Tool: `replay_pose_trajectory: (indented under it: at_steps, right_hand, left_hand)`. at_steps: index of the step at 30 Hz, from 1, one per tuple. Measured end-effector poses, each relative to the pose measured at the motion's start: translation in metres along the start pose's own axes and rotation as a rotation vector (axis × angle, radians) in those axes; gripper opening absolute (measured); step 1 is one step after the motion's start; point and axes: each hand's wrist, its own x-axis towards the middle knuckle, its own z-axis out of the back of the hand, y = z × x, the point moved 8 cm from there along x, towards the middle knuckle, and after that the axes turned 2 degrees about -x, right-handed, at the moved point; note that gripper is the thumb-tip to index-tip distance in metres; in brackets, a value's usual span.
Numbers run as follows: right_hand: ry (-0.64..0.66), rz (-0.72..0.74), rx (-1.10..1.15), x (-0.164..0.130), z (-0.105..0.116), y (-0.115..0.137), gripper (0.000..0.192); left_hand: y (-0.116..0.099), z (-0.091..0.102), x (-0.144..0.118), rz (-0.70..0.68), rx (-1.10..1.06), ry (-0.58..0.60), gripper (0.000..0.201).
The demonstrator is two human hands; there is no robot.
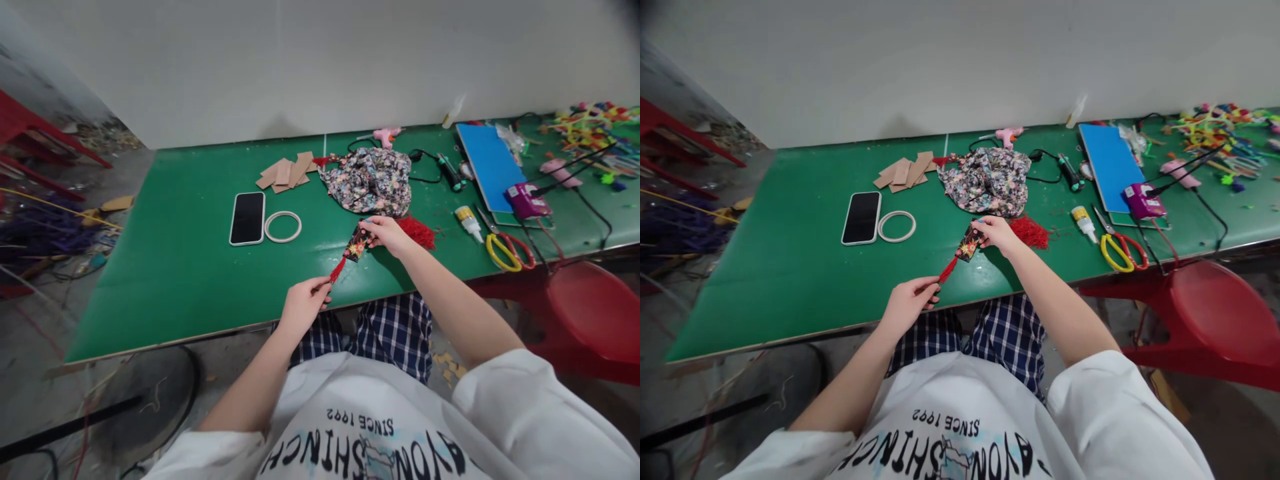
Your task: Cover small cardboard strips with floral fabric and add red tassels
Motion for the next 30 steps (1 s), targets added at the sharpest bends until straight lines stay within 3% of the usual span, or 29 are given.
replay_pose_trajectory:
  at_steps: [4, 9, 16, 25, 28, 30]
  right_hand:
    - [-0.043, 0.005, -0.038, 0.005, 0.003, -0.003, 0.011]
    - [-0.087, 0.028, -0.077, 0.010, 0.005, -0.005, 0.018]
    - [-0.091, 0.098, -0.129, 0.010, 0.004, 0.003, 0.017]
    - [-0.062, 0.259, -0.209, -0.015, -0.004, 0.051, 0.017]
    - [-0.073, 0.379, -0.277, -0.033, -0.008, 0.077, 0.014]
    - [-0.059, 0.480, -0.308, -0.045, -0.014, 0.096, 0.015]
  left_hand:
    - [-0.001, 0.011, 0.000, -0.051, 0.096, -0.041, 0.021]
    - [-0.013, 0.017, 0.002, -0.222, 0.234, -0.060, 0.020]
    - [-0.015, 0.020, 0.005, -0.246, 0.274, -0.058, 0.023]
    - [-0.019, 0.019, 0.016, -0.296, 0.223, -0.055, 0.026]
    - [-0.032, 0.017, 0.022, -0.342, 0.214, -0.073, 0.026]
    - [-0.052, 0.013, 0.025, -0.422, 0.228, -0.077, 0.026]
